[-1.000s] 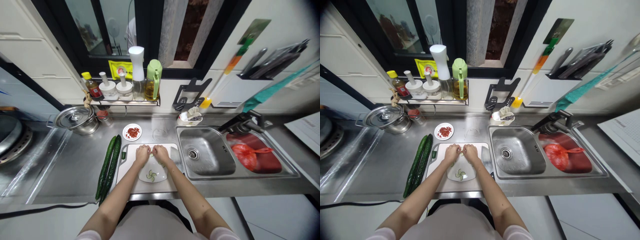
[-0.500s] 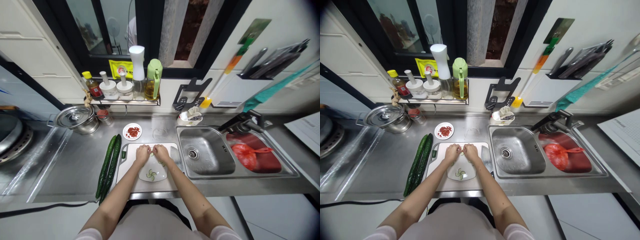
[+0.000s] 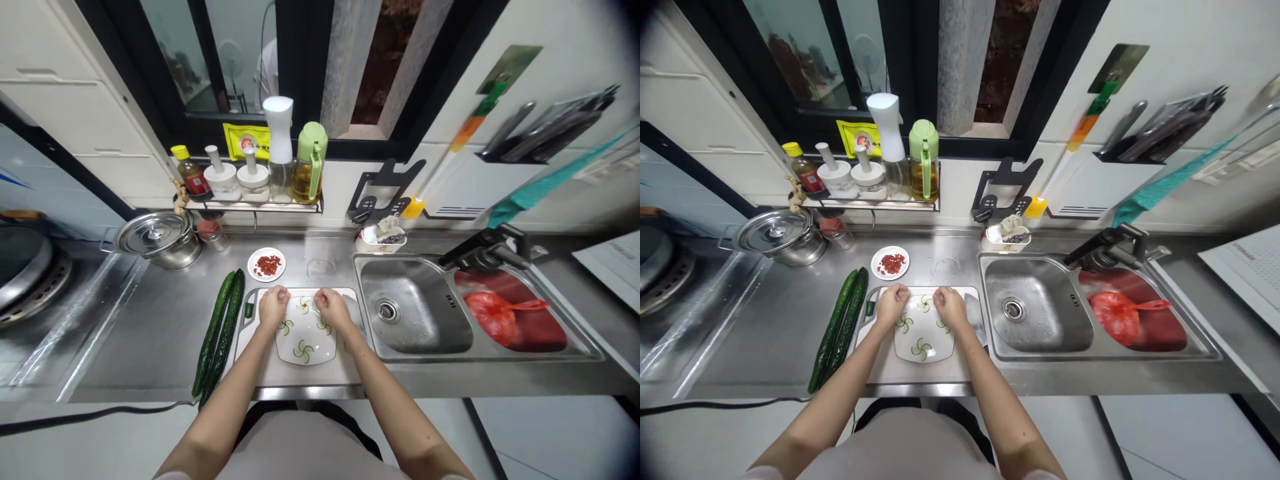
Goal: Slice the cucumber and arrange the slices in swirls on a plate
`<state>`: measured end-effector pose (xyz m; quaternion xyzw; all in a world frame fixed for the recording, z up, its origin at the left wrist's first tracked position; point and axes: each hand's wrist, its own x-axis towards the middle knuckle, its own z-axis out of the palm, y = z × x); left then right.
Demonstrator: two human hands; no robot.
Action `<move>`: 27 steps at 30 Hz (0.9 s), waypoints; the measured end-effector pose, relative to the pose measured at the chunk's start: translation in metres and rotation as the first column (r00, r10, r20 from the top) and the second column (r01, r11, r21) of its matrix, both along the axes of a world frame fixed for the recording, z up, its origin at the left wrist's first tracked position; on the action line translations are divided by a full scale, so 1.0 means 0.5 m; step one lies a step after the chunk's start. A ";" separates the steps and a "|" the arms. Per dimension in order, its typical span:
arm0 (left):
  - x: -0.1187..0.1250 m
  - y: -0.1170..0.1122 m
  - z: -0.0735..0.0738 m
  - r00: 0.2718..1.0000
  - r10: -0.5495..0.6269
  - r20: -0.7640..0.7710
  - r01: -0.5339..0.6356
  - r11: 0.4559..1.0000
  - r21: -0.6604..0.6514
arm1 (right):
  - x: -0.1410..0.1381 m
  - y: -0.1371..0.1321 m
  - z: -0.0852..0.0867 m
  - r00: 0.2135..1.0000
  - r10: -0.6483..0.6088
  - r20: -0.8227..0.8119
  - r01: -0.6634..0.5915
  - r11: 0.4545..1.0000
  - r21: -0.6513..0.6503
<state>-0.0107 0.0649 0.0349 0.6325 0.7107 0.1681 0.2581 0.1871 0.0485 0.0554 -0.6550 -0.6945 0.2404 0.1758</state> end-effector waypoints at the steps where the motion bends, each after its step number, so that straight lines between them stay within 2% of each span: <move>1: -0.014 0.000 0.000 0.999 0.053 0.012 -0.054 0.998 0.021 | 0.006 -0.014 0.006 0.998 -0.037 -0.041 0.039 0.999 0.033; 6: -0.079 0.012 0.000 0.966 0.248 0.071 -0.254 0.963 0.090 | 0.017 -0.113 0.015 0.964 -0.107 -0.242 0.140 0.983 0.123; 9: -0.103 0.029 0.000 0.952 0.302 0.058 -0.306 0.946 0.109 | 0.003 -0.171 0.014 0.952 -0.064 -0.300 0.107 0.986 0.131; 12: -0.115 0.055 -0.002 0.947 0.320 0.036 -0.322 0.940 0.115 | -0.014 -0.203 0.015 0.945 -0.032 -0.325 0.075 0.990 0.119; 16: -0.116 0.096 -0.009 0.953 0.303 -0.014 -0.301 0.950 0.089 | -0.025 -0.207 0.016 0.943 -0.024 -0.332 0.061 0.993 0.101; 20: -0.110 0.130 -0.014 0.969 0.237 -0.076 -0.233 0.971 0.062 | -0.019 -0.193 0.014 0.942 -0.028 -0.335 0.067 0.992 0.105; 27: -0.105 0.158 -0.020 0.974 0.127 -0.186 -0.134 0.991 -0.023 | -0.007 -0.185 0.008 0.942 -0.038 -0.335 0.077 0.992 0.104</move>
